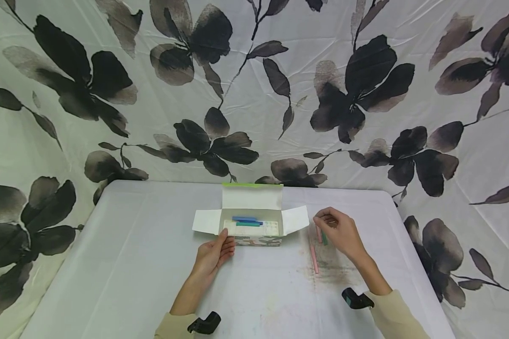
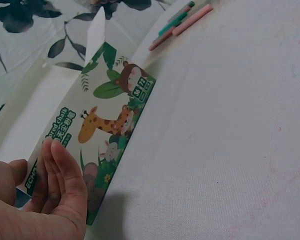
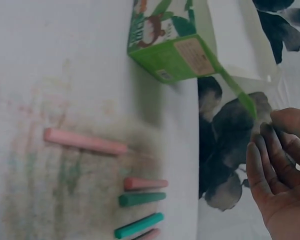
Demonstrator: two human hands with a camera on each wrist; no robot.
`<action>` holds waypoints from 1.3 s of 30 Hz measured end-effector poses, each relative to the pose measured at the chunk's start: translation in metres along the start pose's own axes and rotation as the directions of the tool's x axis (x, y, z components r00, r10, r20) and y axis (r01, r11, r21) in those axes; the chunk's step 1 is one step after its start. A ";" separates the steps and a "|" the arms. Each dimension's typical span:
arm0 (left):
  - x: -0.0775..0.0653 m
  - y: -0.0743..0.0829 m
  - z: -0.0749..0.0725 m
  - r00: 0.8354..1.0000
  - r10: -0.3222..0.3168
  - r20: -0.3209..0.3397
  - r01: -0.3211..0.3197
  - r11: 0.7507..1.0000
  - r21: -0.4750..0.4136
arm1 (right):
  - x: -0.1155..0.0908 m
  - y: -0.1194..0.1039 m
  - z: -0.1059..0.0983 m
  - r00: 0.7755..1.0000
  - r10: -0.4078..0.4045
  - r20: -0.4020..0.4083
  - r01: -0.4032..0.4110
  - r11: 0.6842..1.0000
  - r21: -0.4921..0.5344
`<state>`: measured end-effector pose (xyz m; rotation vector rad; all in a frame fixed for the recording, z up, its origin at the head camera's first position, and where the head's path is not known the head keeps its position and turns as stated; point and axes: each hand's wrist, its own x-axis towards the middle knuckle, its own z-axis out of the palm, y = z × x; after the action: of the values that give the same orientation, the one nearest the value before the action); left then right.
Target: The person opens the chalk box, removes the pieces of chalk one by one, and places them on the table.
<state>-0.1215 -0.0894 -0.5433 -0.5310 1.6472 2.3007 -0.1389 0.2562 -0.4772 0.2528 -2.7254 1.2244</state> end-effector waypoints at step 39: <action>0.001 0.003 0.003 1.000 -0.012 -0.008 0.011 1.000 -0.021 | 0.067 -0.051 0.110 0.892 -0.184 0.412 0.090 0.967 0.236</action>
<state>-0.1235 -0.0871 -0.5404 -0.5540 1.6208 2.3133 -0.1999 0.1342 -0.4996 0.8227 -2.8546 1.5786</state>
